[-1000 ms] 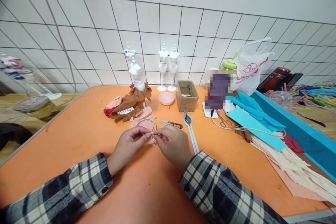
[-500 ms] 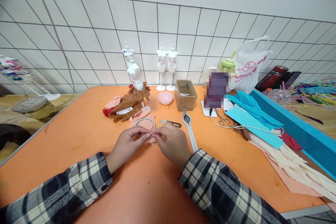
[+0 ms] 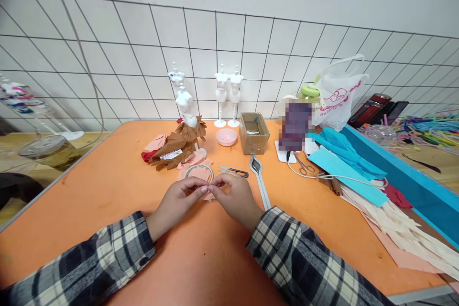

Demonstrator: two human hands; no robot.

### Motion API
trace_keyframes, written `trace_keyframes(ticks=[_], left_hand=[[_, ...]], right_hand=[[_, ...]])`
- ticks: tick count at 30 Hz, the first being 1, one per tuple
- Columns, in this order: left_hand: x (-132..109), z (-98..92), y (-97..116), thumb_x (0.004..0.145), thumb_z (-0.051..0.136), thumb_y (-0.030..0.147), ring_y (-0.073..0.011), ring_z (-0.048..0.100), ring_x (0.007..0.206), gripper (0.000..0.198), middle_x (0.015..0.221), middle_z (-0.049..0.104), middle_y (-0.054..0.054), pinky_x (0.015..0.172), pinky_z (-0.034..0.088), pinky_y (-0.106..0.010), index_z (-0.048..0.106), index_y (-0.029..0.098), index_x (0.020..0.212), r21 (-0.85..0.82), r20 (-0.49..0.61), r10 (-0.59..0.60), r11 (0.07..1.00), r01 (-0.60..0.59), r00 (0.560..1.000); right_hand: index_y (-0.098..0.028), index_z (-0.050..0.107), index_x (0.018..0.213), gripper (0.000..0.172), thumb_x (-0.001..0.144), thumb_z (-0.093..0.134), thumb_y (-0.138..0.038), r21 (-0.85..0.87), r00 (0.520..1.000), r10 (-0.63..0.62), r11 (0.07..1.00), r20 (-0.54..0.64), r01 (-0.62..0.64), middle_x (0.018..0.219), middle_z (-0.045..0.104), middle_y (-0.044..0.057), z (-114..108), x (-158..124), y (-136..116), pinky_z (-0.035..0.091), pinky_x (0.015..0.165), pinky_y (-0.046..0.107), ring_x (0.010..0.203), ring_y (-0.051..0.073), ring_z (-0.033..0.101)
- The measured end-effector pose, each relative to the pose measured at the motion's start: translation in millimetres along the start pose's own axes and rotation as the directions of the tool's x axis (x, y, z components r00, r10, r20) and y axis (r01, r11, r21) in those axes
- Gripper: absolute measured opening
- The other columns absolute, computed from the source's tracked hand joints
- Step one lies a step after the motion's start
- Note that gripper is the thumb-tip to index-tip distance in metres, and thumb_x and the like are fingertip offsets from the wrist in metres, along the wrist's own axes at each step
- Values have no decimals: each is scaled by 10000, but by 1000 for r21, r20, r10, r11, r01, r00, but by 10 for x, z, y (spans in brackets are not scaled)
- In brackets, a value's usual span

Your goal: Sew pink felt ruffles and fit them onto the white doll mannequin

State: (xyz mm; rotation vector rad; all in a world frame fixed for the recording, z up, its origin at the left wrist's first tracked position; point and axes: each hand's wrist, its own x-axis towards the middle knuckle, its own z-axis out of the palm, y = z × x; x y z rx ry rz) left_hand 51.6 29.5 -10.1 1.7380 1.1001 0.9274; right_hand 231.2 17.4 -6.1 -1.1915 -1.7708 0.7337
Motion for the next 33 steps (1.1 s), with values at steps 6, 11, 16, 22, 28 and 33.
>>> trace_keyframes(ticks=[6, 11, 16, 22, 28, 33], left_hand=[[-10, -24, 55, 850, 608, 399, -223, 631, 989, 314, 1060, 701, -92, 863, 478, -316, 680, 168, 1052, -84, 67, 38, 996, -32, 997], [32, -31, 40, 855, 606, 407, -200, 615, 855, 277, 872, 690, -73, 807, 462, -303, 703, 148, 843, -53, 84, 58, 997, -53, 995], [17, -85, 101, 868, 589, 410, -191, 594, 871, 293, 876, 665, -66, 854, 430, -307, 686, 145, 785, -247, 190, 84, 968, -35, 978], [-73, -65, 125, 679, 754, 365, -202, 593, 771, 234, 712, 627, -65, 785, 447, -339, 669, 151, 715, -607, 573, -50, 645, 465, 818], [-54, -32, 62, 621, 790, 315, -196, 620, 758, 290, 772, 637, -72, 718, 486, -316, 701, 146, 840, -606, 668, -94, 507, 613, 738], [-28, -9, 16, 871, 475, 603, -248, 601, 1057, 512, 1158, 640, -123, 916, 480, -387, 641, 186, 1119, -591, 298, -43, 776, 220, 954]], right_hand=[[-191, 653, 763, 73, 802, 624, -245, 153, 996, 58, 987, -62, -48, 767, 675, 16, -8, 6, -24, 475, 708, 273, 737, 156, 611], [-190, 703, 834, 159, 826, 617, -323, 200, 994, 98, 976, -42, -88, 776, 688, 36, -4, -16, -14, 479, 651, 274, 707, 164, 613], [-212, 670, 1142, 374, 958, 411, -408, 233, 998, 53, 972, -43, -42, 844, 688, 42, -66, -42, -8, 491, 629, 272, 645, 133, 587], [-254, 687, 1111, 317, 839, 649, -412, 434, 959, -137, 901, 248, 16, 1246, 600, 82, -134, -15, -13, 496, 896, 337, 1179, 224, 544], [-213, 691, 789, 215, 780, 719, -426, 481, 955, -125, 877, 271, -22, 1312, 561, 83, -71, -30, -5, 391, 1052, 432, 1259, 249, 496], [-203, 660, 759, 196, 825, 668, -388, 289, 991, -79, 956, 105, 45, 1088, 661, 88, -104, 2, -46, 422, 992, 399, 1089, 216, 591]])
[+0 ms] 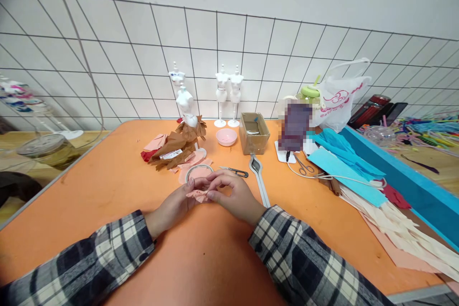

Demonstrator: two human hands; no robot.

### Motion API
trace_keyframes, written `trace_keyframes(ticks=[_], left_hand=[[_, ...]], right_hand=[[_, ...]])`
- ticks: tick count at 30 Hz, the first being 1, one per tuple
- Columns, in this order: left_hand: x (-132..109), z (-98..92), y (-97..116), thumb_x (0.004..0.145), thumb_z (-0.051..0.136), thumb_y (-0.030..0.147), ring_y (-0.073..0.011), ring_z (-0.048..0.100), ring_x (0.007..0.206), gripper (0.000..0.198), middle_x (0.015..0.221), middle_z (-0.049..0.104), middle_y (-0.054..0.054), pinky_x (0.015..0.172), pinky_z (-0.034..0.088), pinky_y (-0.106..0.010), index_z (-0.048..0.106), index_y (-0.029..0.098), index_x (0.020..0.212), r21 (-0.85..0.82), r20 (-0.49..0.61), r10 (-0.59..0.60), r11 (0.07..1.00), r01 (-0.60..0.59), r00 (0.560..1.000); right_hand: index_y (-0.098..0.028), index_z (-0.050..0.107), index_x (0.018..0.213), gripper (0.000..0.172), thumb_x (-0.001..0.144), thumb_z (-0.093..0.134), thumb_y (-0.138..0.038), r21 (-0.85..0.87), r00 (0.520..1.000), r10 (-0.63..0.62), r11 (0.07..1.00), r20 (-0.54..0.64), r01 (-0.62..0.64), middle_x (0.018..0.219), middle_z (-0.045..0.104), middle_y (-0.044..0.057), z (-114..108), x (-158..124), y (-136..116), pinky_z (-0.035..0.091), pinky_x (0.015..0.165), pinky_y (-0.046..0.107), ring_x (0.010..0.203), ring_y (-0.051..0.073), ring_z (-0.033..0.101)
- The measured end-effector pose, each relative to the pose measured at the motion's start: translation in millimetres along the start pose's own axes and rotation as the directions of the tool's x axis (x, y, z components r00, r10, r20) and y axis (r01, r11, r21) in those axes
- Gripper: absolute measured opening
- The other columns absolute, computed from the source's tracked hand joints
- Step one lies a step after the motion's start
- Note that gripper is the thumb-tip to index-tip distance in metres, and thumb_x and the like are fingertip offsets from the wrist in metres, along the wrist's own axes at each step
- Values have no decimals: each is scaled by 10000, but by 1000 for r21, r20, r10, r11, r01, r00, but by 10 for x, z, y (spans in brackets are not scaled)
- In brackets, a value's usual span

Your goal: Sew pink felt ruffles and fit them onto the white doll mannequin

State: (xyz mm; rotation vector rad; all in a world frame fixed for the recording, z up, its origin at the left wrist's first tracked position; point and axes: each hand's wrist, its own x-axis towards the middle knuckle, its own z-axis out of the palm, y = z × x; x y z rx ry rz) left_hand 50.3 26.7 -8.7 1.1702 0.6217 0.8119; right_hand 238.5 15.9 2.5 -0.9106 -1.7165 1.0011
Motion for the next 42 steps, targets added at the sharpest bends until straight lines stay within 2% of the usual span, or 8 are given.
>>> trace_keyframes(ticks=[3, 7, 17, 21, 29, 35, 38, 42], left_hand=[[-18, 5, 38, 842, 477, 661, -262, 593, 1077, 588, 1189, 632, -131, 913, 486, -371, 633, 171, 1129, 326, -62, 219, 927, -187, 974], [-33, 41, 89, 815, 638, 489, -202, 634, 844, 347, 882, 703, -77, 784, 495, -294, 686, 157, 900, 621, -139, 330, 763, -177, 934], [22, 45, 73, 808, 632, 361, -159, 628, 726, 205, 774, 706, -33, 679, 494, -254, 665, 159, 813, 518, -177, 221, 849, -100, 959], [14, 65, 66, 829, 614, 364, -157, 630, 735, 208, 763, 700, -30, 698, 492, -252, 676, 166, 821, 549, -126, 192, 831, -93, 973], [43, 18, 31, 792, 655, 391, -148, 608, 699, 241, 756, 685, -26, 663, 485, -250, 659, 151, 815, 499, -241, 217, 864, -72, 946], [25, 49, 4, 798, 650, 417, -164, 618, 736, 262, 776, 683, -41, 687, 502, -265, 657, 156, 813, 513, -232, 237, 854, -89, 943], [-2, 22, 57, 823, 626, 401, -178, 624, 794, 273, 882, 682, -61, 716, 504, -276, 650, 163, 956, 560, -256, 353, 813, -160, 900], [120, -246, 154, 849, 583, 379, -174, 586, 771, 258, 833, 638, -40, 719, 467, -276, 634, 183, 1011, 766, -355, 589, 628, -136, 726]], right_hand=[[-201, 635, 759, 170, 840, 644, -350, -82, 998, -29, 996, -63, 24, 961, 686, 71, -5, 15, -12, 450, 921, 371, 979, 201, 614], [-193, 602, 730, 223, 869, 597, -367, -94, 999, -40, 995, -31, 37, 826, 669, 51, 6, 18, 15, 485, 793, 321, 828, 176, 619], [-199, 646, 951, 164, 833, 600, -303, -142, 990, 15, 989, -141, -35, 941, 679, 56, 5, 5, 2, 494, 716, 293, 795, 165, 614], [-197, 647, 736, 125, 820, 615, -283, -167, 991, 18, 985, -131, -40, 778, 682, 42, 34, 17, 11, 496, 741, 305, 784, 175, 618], [-210, 569, 1148, 388, 829, 595, -429, 264, 951, 288, 931, -109, -252, 936, 669, 55, 72, 2, 102, 529, 603, 256, 734, 143, 643], [-174, 624, 796, 286, 753, 693, -448, 314, 948, 295, 917, -121, -246, 744, 658, 32, 159, 13, 72, 518, 557, 245, 668, 140, 617], [-177, 657, 802, 257, 763, 690, -429, 251, 948, 261, 945, -182, -212, 782, 669, 42, 121, 103, 10, 522, 560, 248, 692, 146, 610], [-183, 684, 830, 227, 768, 689, -401, 170, 963, 177, 975, -203, -143, 761, 656, 32, -8, 349, -139, 487, 481, 224, 638, 133, 575]])
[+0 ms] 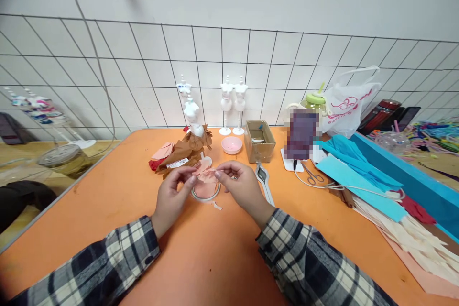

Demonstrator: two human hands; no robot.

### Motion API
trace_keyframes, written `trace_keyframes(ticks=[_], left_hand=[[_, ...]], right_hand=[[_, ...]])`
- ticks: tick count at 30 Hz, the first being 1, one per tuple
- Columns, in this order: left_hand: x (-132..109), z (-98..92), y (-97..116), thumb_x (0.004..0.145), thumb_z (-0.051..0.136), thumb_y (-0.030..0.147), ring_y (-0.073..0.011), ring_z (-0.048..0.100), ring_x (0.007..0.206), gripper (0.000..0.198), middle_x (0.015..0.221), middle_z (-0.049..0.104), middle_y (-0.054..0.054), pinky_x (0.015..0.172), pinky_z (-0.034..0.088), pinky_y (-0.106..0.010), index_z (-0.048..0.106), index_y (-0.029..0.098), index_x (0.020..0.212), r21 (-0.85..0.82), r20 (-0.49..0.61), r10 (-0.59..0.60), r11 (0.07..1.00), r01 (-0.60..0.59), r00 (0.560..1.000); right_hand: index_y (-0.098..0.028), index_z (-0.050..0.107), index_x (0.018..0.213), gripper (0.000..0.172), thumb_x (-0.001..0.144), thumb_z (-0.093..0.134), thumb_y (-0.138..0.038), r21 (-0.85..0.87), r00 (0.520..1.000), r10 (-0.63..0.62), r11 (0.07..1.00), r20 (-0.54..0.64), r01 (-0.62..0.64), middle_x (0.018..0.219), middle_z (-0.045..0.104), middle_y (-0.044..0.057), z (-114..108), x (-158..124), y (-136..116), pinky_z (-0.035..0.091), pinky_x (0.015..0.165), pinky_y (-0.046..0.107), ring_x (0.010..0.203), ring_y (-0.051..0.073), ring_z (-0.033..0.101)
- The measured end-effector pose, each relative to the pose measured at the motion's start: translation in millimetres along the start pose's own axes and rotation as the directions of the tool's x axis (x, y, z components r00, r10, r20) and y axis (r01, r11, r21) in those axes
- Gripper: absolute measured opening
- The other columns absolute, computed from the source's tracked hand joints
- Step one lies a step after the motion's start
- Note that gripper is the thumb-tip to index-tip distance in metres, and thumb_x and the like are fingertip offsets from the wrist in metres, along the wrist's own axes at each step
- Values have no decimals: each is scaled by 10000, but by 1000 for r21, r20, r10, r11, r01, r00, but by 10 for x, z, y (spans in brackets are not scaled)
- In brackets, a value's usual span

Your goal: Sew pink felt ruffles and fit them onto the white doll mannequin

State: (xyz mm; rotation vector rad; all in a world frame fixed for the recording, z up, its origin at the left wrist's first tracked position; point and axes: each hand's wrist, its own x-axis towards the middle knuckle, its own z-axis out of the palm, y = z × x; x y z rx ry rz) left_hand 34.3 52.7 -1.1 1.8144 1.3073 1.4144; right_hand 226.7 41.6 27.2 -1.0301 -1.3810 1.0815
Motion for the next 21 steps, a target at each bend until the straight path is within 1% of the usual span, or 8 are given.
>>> trace_keyframes(ticks=[1, 3, 6, 9, 11, 15, 18, 21], left_hand=[[91, -12, -74, 834, 598, 371, -178, 583, 786, 242, 854, 638, -41, 720, 459, -276, 637, 186, 984, 81, -42, 12, 997, -8, 999], [273, -4, -225, 832, 576, 336, -182, 581, 777, 231, 868, 638, -45, 687, 451, -277, 618, 179, 994, 170, -81, -22, 985, 36, 996], [471, 71, -376, 819, 582, 331, -224, 593, 876, 263, 956, 656, -82, 749, 437, -323, 606, 161, 1019, 312, -31, -42, 949, 50, 999], [560, 158, -407, 807, 608, 443, -283, 582, 935, 322, 958, 669, -99, 788, 392, -377, 622, 173, 982, 474, -4, -19, 880, 19, 1000], [586, 201, -410, 810, 603, 475, -293, 588, 934, 322, 938, 682, -90, 805, 359, -396, 627, 190, 957, 518, 27, -26, 855, 9, 999], [631, 247, -470, 852, 561, 418, -272, 607, 919, 228, 887, 704, -69, 844, 310, -410, 632, 203, 882, 549, 79, -55, 836, 2, 995], [675, 267, -533, 856, 556, 356, -253, 617, 914, 179, 838, 712, -51, 861, 301, -404, 634, 202, 812, 604, 71, -77, 797, 19, 994], [707, 280, -564, 865, 541, 323, -241, 627, 918, 163, 827, 717, -42, 847, 311, -390, 643, 207, 815, 630, 70, -76, 777, 15, 995]], right_hand=[[-185, 687, 839, 223, 764, 697, -395, 3, 999, -15, 1000, 29, 15, 744, 652, 24, 2, 71, -59, 480, 470, 222, 612, 125, 565], [-191, 692, 851, 218, 751, 714, -384, 19, 996, -38, 999, 75, 36, 739, 654, 13, 34, 224, -172, 464, 451, 219, 566, 110, 549], [-199, 701, 838, 189, 751, 714, -366, 9, 989, -107, 994, 107, 106, 774, 673, 9, 130, 487, -303, 431, 443, 218, 540, 97, 532], [-200, 715, 796, 114, 758, 706, -308, -139, 970, -229, 961, 79, 238, 758, 677, 4, 206, 775, -339, 424, 525, 229, 600, 104, 536], [-197, 722, 782, 96, 753, 707, -288, -245, 962, -269, 930, 50, 273, 739, 676, 6, 217, 948, -300, 407, 553, 237, 631, 114, 538], [-186, 724, 790, 134, 757, 692, -312, -321, 969, -241, 914, 59, 247, 724, 679, 15, 176, 1150, -149, 374, 548, 238, 638, 125, 528], [-185, 723, 788, 152, 750, 690, -329, -378, 975, -215, 899, 62, 222, 698, 671, 7, 157, 1176, -81, 345, 529, 233, 605, 118, 497], [-189, 724, 791, 156, 751, 686, -334, -410, 976, -206, 886, 66, 215, 686, 665, -2, 161, 1165, -72, 336, 518, 232, 577, 108, 478]])
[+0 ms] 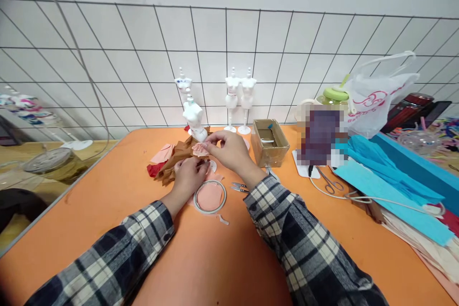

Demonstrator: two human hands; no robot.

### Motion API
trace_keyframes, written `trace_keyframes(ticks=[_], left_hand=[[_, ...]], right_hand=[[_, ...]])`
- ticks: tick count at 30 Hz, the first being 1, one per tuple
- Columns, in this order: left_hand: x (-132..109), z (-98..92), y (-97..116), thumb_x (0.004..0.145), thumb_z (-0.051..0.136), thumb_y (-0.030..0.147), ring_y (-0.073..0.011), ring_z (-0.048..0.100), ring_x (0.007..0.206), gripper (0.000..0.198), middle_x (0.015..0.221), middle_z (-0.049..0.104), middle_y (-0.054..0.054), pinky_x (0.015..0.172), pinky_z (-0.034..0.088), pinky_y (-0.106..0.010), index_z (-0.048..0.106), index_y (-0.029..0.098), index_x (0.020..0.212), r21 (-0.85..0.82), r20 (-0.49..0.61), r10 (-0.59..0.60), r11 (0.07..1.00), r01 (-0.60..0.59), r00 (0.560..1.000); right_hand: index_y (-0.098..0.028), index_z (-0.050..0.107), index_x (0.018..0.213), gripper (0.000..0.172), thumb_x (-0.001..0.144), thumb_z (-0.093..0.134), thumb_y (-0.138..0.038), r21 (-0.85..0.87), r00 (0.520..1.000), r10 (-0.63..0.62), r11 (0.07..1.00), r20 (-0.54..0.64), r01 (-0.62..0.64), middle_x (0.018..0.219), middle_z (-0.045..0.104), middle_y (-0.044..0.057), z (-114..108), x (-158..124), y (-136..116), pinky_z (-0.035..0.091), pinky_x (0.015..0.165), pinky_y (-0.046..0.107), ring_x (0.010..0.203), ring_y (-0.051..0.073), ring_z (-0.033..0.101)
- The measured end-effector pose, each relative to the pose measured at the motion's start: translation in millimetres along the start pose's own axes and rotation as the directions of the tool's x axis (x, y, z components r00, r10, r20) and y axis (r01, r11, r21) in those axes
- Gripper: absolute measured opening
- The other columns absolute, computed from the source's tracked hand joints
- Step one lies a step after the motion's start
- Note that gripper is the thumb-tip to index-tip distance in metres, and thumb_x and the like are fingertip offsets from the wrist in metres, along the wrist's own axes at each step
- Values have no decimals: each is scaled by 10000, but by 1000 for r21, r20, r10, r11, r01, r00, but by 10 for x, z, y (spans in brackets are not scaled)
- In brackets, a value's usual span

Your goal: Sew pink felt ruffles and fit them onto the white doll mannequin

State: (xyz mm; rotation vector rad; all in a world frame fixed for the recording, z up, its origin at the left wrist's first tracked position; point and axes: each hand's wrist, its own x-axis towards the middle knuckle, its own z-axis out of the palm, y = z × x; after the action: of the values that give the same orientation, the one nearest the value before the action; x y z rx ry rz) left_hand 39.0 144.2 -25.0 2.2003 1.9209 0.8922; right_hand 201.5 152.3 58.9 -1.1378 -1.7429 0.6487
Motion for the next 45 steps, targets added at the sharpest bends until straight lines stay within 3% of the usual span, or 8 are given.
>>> trace_keyframes(ticks=[11, 19, 27, 30, 34, 37, 40, 45], left_hand=[[0, -14, -14, 890, 508, 288, -236, 632, 938, 178, 858, 733, -30, 847, 330, -374, 671, 230, 847, -17, 48, 73, 997, -72, 996], [19, -84, -2, 882, 539, 302, -232, 647, 880, 176, 813, 735, -36, 796, 349, -355, 695, 231, 842, 1, 82, 92, 996, -92, 992], [8, -105, -6, 877, 549, 308, -229, 634, 891, 169, 828, 725, -36, 842, 357, -363, 661, 221, 784, 43, 63, 164, 985, -167, 984], [3, -92, -8, 909, 498, 326, -223, 645, 846, 233, 812, 729, -40, 849, 366, -369, 663, 219, 783, 36, 85, 156, 987, -159, 984], [10, -84, -17, 907, 498, 328, -228, 649, 826, 237, 799, 731, -48, 850, 372, -371, 680, 220, 798, 37, 85, 151, 987, -154, 985], [21, -80, -26, 892, 519, 316, -228, 651, 817, 205, 793, 733, -49, 843, 378, -364, 689, 224, 822, 33, 87, 147, 988, -151, 985], [30, -74, -32, 887, 525, 318, -229, 653, 814, 203, 793, 735, -50, 834, 384, -362, 688, 224, 813, 33, 91, 142, 989, -145, 986], [26, -71, -39, 886, 530, 338, -243, 656, 850, 212, 824, 739, -64, 848, 388, -372, 683, 216, 805, 43, 93, 135, 989, -140, 986]], right_hand=[[-187, 697, 801, 128, 760, 656, -301, -26, 997, 15, 1000, -80, -17, 706, 652, -7, 61, -22, 32, 377, 546, 233, 584, 107, 514], [-191, 589, 704, 110, 749, 626, -284, -123, 967, -59, 992, -249, 29, 698, 601, -23, 163, -93, 9, 369, 595, 235, 625, 117, 501], [-211, 550, 861, 151, 752, 611, -297, -107, 944, -31, 994, -329, -5, 829, 597, -27, 202, -89, 108, 346, 556, 246, 531, 93, 405], [-212, 552, 868, 145, 756, 627, -268, -118, 921, -144, 987, -363, 108, 833, 582, -16, 212, -122, 149, 374, 569, 256, 559, 105, 423], [-216, 606, 827, 30, 818, 579, -225, -193, 815, -413, 911, -406, 365, 779, 555, 16, 192, -217, 160, 443, 659, 287, 723, 158, 524], [-219, 650, 824, 67, 840, 591, -244, -268, 774, -485, 874, -406, 406, 735, 569, 20, 176, -269, 173, 448, 662, 299, 699, 160, 526], [-205, 650, 830, 82, 856, 582, -243, -248, 793, -442, 896, -420, 368, 719, 593, 16, 216, -287, 214, 444, 669, 292, 683, 151, 530], [-197, 651, 925, 126, 871, 556, -260, -133, 894, -262, 965, -365, 228, 781, 630, 6, 330, -290, 270, 409, 622, 263, 612, 126, 473]])
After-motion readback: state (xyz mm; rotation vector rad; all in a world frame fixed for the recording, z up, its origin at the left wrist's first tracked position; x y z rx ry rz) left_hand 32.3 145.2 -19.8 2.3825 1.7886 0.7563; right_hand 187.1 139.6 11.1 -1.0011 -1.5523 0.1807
